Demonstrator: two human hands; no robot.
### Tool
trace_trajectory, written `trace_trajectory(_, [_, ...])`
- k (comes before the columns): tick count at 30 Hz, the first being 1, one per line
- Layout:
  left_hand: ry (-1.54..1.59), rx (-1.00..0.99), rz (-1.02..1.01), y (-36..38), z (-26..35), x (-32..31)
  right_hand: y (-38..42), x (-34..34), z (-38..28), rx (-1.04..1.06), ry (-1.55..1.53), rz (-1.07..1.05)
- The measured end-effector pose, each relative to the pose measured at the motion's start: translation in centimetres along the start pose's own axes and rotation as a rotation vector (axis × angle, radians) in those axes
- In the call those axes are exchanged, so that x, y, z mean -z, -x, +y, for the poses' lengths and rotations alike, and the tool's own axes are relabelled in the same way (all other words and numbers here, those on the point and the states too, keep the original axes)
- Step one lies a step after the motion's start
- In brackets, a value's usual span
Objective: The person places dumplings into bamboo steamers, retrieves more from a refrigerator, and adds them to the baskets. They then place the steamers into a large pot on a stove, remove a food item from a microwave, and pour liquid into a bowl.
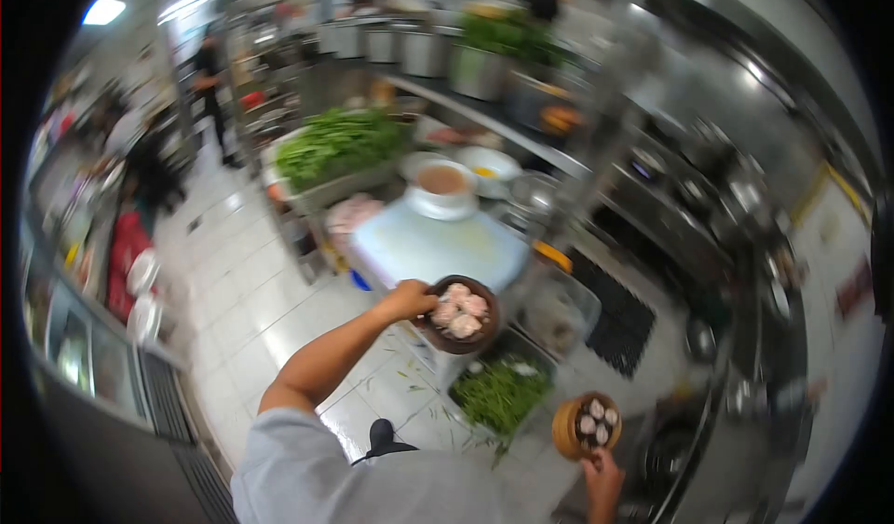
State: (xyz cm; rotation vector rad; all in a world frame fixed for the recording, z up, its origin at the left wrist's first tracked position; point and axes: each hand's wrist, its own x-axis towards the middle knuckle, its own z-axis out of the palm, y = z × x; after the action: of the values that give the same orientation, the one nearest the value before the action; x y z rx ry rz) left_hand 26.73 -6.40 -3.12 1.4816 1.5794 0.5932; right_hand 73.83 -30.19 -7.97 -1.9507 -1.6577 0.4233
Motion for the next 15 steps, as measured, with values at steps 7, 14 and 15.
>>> trace_trajectory(7, [0.204,0.019,-0.311,0.7,8.8,-18.3,1.2,12.7,9.1,-0.036,0.049,0.100])
trace_trajectory(14, [0.129,0.000,-0.459,-2.0,15.5,-29.9,-4.0,21.5,13.9,-0.071,0.061,0.169])
trace_trajectory(15, [0.124,-0.021,-0.457,-2.8,16.2,-31.2,-5.0,21.9,14.9,-0.040,0.050,0.211])
